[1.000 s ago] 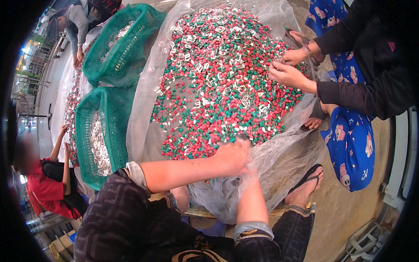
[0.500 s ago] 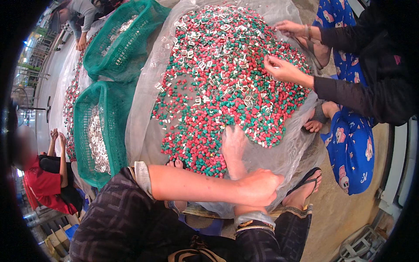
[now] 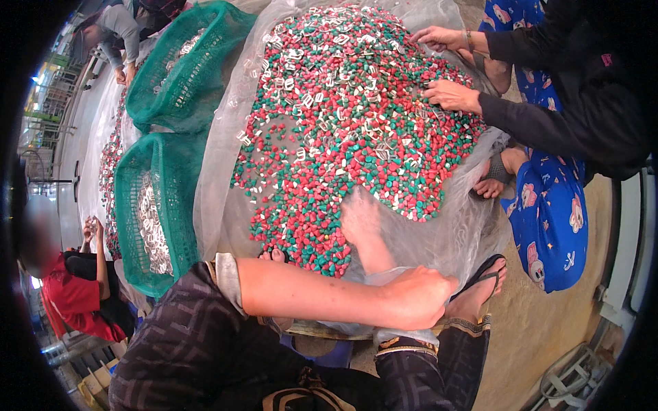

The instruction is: The person sits on the floor and sorts small red, green, and white plastic bottle caps from a large pile on a sheet into green baskets. They pick up caps by hand and place them into the baskets.

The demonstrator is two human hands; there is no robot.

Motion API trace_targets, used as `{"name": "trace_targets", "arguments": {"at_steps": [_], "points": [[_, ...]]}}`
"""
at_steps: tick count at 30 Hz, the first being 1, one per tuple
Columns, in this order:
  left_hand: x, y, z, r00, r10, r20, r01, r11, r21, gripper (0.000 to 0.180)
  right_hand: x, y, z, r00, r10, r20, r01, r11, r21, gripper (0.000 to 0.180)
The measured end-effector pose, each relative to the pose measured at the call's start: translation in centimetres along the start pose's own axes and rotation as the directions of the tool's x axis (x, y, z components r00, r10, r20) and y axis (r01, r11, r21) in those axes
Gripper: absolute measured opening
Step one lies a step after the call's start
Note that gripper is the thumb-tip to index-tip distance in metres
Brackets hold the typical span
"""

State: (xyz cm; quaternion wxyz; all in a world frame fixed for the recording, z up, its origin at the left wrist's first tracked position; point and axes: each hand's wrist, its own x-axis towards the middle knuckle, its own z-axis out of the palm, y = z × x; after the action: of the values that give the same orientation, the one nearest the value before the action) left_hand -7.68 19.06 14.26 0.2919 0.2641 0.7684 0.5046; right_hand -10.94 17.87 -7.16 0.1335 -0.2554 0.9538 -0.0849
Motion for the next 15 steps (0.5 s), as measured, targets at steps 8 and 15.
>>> {"name": "trace_targets", "arguments": {"at_steps": [8, 15], "points": [[0.3, -2.9, -1.8, 0.968, 0.089, 0.234, -0.102, 0.994, 0.046, 0.025, 0.2, 0.6, 2.3, 0.977, -0.034, -0.212, 0.048, 0.997, 0.062, 0.020], [-8.3, -22.3, -10.7, 0.976, 0.215, -0.022, -0.109, 0.576, 0.810, 0.035, -1.9, 1.6, 1.6, 0.959, -0.225, -0.172, 0.232, 0.972, 0.026, 0.044]]}}
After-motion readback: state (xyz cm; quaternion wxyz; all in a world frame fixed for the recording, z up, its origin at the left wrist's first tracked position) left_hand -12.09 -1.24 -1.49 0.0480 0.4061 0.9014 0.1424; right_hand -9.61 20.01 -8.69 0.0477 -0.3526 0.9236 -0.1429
